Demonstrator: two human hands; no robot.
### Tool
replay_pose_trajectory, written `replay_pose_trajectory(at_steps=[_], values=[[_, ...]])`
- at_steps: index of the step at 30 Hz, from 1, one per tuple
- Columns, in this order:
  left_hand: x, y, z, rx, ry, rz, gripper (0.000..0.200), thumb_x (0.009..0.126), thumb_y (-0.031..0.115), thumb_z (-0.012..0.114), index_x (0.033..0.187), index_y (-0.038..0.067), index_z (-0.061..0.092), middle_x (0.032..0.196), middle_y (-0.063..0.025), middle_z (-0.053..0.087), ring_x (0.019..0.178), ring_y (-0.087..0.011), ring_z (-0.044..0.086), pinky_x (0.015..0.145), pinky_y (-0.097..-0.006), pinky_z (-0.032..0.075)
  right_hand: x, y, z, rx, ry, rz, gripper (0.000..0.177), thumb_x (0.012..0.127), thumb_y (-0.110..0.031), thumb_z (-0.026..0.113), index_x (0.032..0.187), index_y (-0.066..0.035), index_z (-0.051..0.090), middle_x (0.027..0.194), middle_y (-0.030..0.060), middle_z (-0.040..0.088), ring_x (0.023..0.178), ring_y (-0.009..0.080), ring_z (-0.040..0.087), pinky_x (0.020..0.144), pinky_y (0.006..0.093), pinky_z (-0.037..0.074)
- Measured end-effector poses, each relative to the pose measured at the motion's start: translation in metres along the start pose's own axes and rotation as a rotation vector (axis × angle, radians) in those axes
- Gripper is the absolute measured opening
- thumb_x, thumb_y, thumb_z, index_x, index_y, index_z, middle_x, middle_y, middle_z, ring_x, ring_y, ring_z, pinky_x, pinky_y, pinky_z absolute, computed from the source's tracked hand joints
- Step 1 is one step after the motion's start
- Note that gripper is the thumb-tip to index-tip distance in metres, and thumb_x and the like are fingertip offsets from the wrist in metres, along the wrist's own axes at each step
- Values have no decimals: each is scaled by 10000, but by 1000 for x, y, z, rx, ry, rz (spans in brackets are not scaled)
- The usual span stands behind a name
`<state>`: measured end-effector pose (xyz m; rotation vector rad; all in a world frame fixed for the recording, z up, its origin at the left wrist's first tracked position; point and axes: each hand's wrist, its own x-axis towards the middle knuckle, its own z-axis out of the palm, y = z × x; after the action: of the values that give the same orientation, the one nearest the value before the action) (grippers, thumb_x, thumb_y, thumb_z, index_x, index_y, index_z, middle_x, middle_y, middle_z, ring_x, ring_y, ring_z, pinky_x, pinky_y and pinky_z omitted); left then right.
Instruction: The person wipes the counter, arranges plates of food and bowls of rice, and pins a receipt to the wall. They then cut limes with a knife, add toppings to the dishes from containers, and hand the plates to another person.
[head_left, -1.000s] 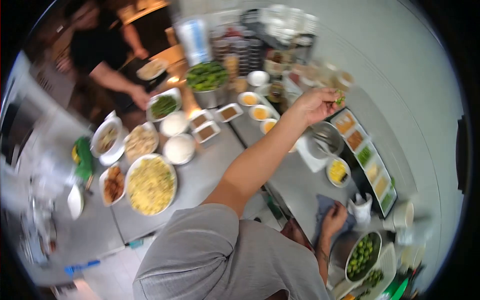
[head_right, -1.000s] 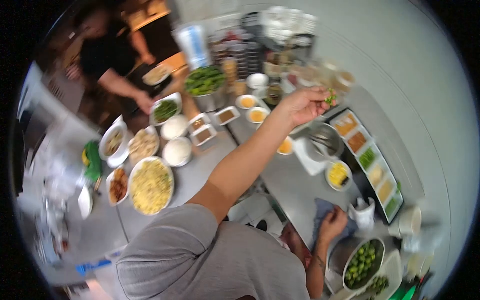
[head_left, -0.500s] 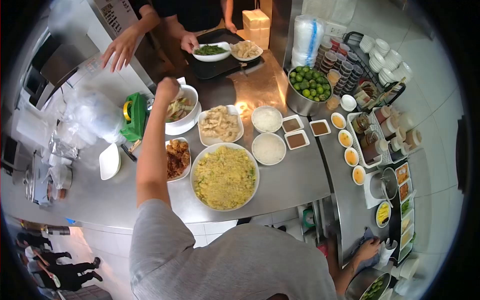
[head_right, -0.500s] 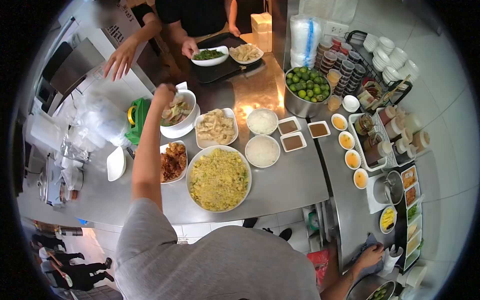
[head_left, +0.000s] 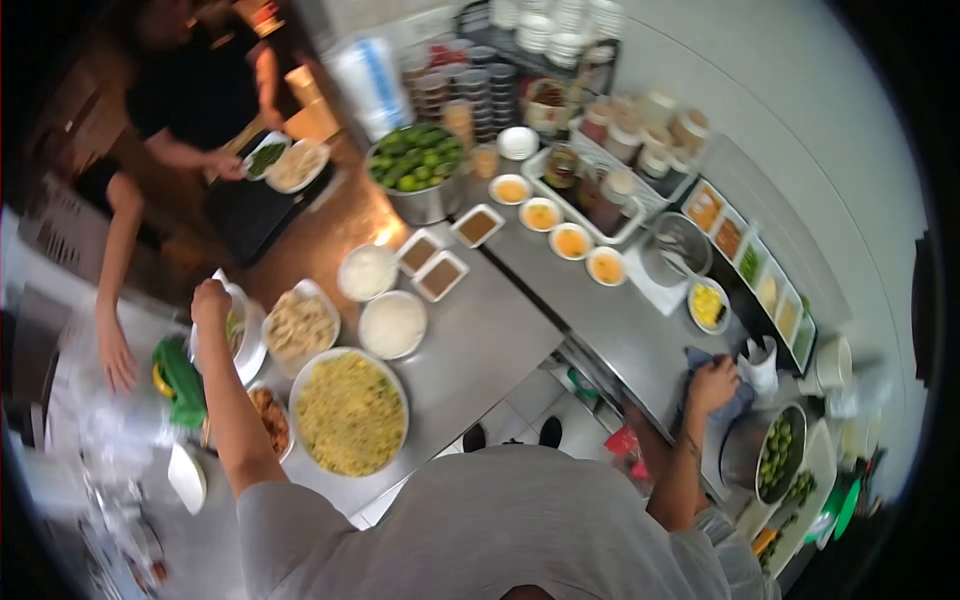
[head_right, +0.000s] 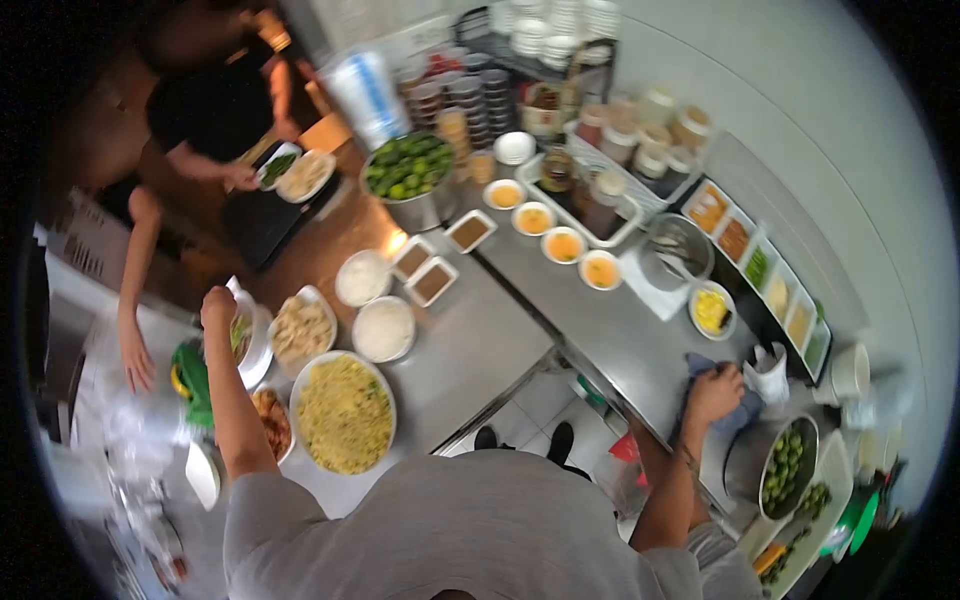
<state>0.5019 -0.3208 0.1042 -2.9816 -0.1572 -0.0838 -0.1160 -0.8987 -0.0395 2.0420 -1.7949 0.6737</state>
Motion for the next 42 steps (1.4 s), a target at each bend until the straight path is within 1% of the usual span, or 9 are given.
replay_pose_trajectory(at_steps=[2, 5, 9, 14, 20, 30, 36, 37, 42], values=[[-53, 85, -49, -329, 78, 446, 303, 800, 220, 619, 1067, 81, 658, 1099, -180, 627, 1017, -328, 603, 875, -375, 480, -1, 0, -2, 49, -12, 4, 173, 738, -143, 573, 908, -116, 583, 909, 98, 595, 849, 329, 555, 723, 446, 446], [-142, 246, -110, -953, -183, 877, 233, 825, 104, 587, 1039, 30, 646, 959, -144, 645, 906, -198, 621, 783, -295, 470, -1, -7, -15, 96, -59, 40, 192, 743, -142, 557, 928, -103, 587, 936, 106, 576, 871, 330, 531, 753, 449, 422], [-281, 453, -154, -1109, -271, 1598, 218, 794, 71, 567, 993, 36, 646, 928, -146, 654, 864, -270, 629, 764, -340, 489, 0, -1, -12, 184, -82, 61, 215, 733, -131, 545, 940, -91, 588, 950, 113, 562, 872, 338, 514, 765, 451, 405], [-426, 633, -134, -740, -70, 1927, 374, 774, 83, 612, 1146, 49, 588, 1153, -223, 544, 1005, -360, 576, 860, -422, 477, 2, -2, -16, 256, -103, 92, 222, 713, -114, 545, 929, -90, 589, 948, 120, 552, 874, 344, 504, 768, 455, 396], [-475, 692, -127, -238, -285, 1920, 568, 767, 216, 651, 1285, 77, 463, 1267, -232, 471, 1129, -359, 523, 925, -439, 453, 6, -3, -22, 278, -134, 118, 220, 711, -96, 545, 927, -84, 589, 926, 113, 538, 862, 334, 493, 760, 441, 381], [-494, 730, -73, -657, 250, 1862, 187, 764, 113, 599, 897, 15, 689, 965, -209, 653, 909, -321, 642, 786, -423, 527, 6, -5, -20, 288, -145, 107, 221, 723, -106, 541, 938, -90, 587, 950, 113, 556, 871, 327, 498, 767, 438, 383], [-474, 733, -82, -1260, -284, 1461, 142, 756, 91, 608, 828, -4, 684, 772, -188, 662, 700, -251, 669, 631, -406, 534, 3, -5, -19, 247, -125, 97, 214, 728, -111, 538, 936, -98, 589, 950, 106, 559, 857, 319, 503, 759, 433, 389], [-471, 731, -89, -1397, -1040, 1174, 102, 786, 9, 568, 857, -41, 622, 785, -156, 608, 674, -219, 615, 572, -320, 485, 3, -5, -20, 250, -117, 94, 214, 730, -113, 538, 937, -99, 589, 948, 105, 559, 854, 317, 504, 756, 432, 389], [-457, 700, -97, -1915, -1783, 923, 130, 864, -7, 503, 978, -46, 554, 798, -118, 581, 667, -185, 552, 566, -267, 455, 1, -4, -21, 209, -121, 108, 203, 744, -126, 529, 938, -106, 583, 943, 106, 575, 871, 329, 527, 756, 453, 409]])
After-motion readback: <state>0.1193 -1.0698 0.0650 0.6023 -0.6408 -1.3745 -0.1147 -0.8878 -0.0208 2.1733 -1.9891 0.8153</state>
